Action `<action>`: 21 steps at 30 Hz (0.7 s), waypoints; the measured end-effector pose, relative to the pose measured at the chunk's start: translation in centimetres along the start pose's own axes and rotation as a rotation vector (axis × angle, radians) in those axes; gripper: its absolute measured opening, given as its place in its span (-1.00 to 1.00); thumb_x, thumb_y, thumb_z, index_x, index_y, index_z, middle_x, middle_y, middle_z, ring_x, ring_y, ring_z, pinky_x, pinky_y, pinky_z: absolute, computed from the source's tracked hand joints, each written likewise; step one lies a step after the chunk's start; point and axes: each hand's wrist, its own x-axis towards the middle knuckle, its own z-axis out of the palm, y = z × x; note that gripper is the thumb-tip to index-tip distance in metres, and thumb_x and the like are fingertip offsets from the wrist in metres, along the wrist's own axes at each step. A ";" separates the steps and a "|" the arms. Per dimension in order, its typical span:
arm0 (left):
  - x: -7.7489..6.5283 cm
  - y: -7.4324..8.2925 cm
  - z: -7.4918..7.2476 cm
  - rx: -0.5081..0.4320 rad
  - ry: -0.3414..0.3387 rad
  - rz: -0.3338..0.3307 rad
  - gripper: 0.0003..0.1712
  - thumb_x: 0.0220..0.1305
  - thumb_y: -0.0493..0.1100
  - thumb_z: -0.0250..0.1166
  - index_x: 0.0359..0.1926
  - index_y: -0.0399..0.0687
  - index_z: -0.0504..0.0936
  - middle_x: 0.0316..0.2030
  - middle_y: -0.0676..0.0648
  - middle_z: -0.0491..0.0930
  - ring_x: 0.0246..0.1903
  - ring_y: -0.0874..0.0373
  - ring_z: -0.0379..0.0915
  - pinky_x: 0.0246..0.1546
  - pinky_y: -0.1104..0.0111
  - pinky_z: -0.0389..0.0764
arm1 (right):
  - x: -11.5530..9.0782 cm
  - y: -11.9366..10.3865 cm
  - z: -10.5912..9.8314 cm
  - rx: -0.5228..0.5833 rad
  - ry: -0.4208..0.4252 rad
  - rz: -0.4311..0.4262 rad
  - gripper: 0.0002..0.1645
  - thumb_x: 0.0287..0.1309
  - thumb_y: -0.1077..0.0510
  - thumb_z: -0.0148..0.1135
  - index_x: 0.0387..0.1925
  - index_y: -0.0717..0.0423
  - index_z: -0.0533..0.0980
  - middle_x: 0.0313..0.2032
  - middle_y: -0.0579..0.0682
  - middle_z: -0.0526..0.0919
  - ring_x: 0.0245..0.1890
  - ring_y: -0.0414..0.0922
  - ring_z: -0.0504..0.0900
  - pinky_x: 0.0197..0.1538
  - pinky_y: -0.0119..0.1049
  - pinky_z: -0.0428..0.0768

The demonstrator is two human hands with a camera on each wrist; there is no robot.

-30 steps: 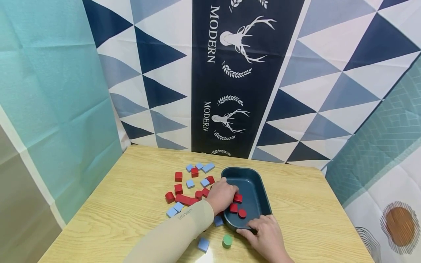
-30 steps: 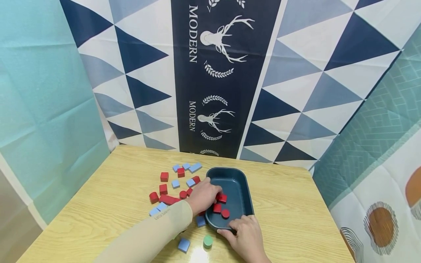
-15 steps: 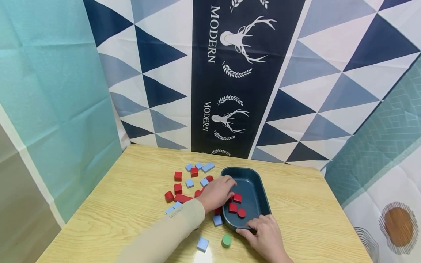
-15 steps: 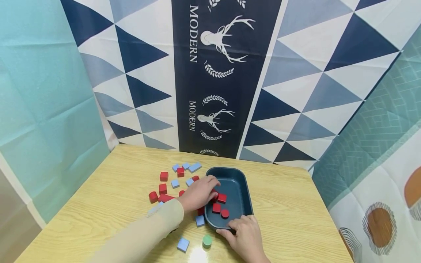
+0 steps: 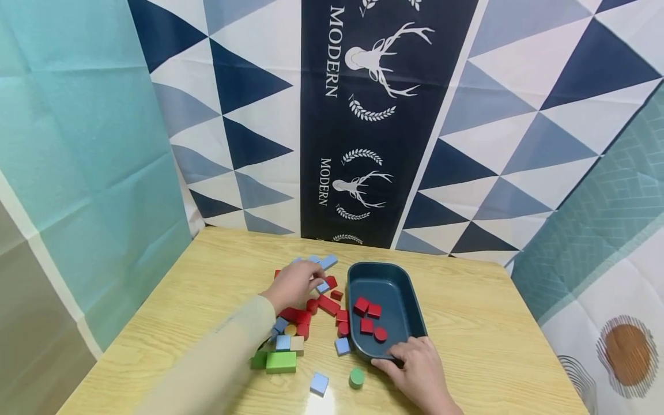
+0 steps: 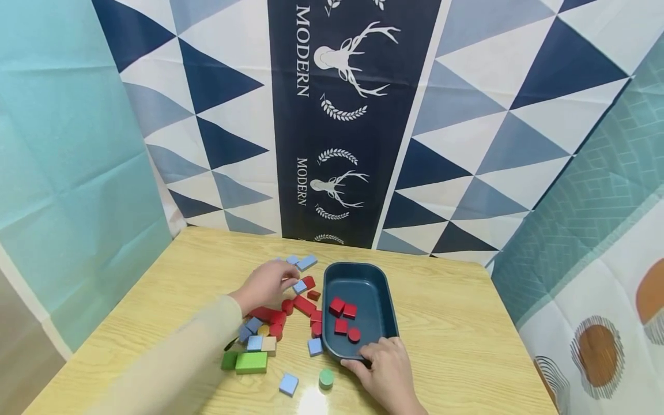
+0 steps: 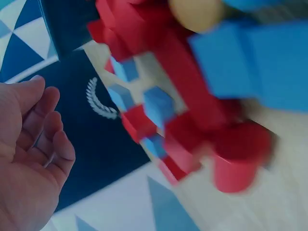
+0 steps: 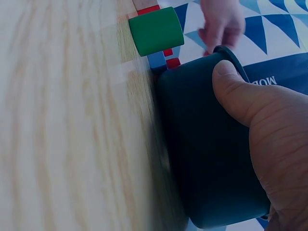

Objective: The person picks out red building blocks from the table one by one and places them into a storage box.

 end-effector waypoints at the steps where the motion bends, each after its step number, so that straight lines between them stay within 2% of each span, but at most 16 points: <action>1: -0.5 -0.5 0.0 -0.001 -0.010 -0.012 -0.82 0.32 -0.06 0.33 -0.10 0.06 0.71 -0.26 0.13 0.62 -0.30 0.23 0.43 -0.17 0.28 0.61 | 0.0 0.0 0.0 0.002 -0.001 0.000 -0.66 -0.20 -0.28 0.54 -0.69 -0.25 0.61 -0.68 -0.40 0.53 -0.56 -0.34 0.35 -0.33 -0.25 0.33; 4: -1.9 -1.5 0.0 0.010 -0.037 -0.028 -0.81 0.29 -0.05 0.36 -0.12 0.06 0.74 -0.27 0.14 0.65 -0.29 0.25 0.46 -0.13 0.27 0.61 | 0.0 -0.1 0.0 0.008 -0.008 0.007 -0.67 -0.21 -0.26 0.56 -0.69 -0.24 0.61 -0.68 -0.40 0.53 -0.56 -0.34 0.35 -0.33 -0.25 0.33; 10: -4.0 -2.1 0.3 0.004 -0.103 -0.011 -0.79 0.24 -0.03 0.41 -0.13 0.07 0.77 -0.27 0.15 0.67 -0.29 0.26 0.49 -0.13 0.24 0.62 | 0.0 -0.1 0.0 0.009 -0.013 0.010 -0.67 -0.22 -0.27 0.56 -0.69 -0.25 0.61 -0.69 -0.42 0.51 -0.57 -0.34 0.33 -0.33 -0.24 0.34; 16: -4.7 -2.4 1.2 0.046 -0.121 0.036 -0.84 0.25 0.00 0.39 -0.18 0.13 0.77 -0.30 0.19 0.66 -0.31 0.29 0.48 -0.17 0.26 0.63 | -0.1 -0.1 0.1 0.013 0.004 0.001 -0.67 -0.23 -0.26 0.57 -0.69 -0.25 0.61 -0.69 -0.42 0.51 -0.57 -0.34 0.34 -0.33 -0.25 0.35; 21: -4.9 -2.2 1.7 0.017 -0.122 0.074 -0.84 0.25 -0.03 0.40 -0.17 0.10 0.77 -0.31 0.20 0.67 -0.34 0.33 0.49 -0.20 0.29 0.64 | 0.0 -0.2 0.0 0.004 0.003 0.005 -0.66 -0.22 -0.29 0.55 -0.70 -0.25 0.60 -0.69 -0.43 0.50 -0.57 -0.35 0.33 -0.34 -0.25 0.35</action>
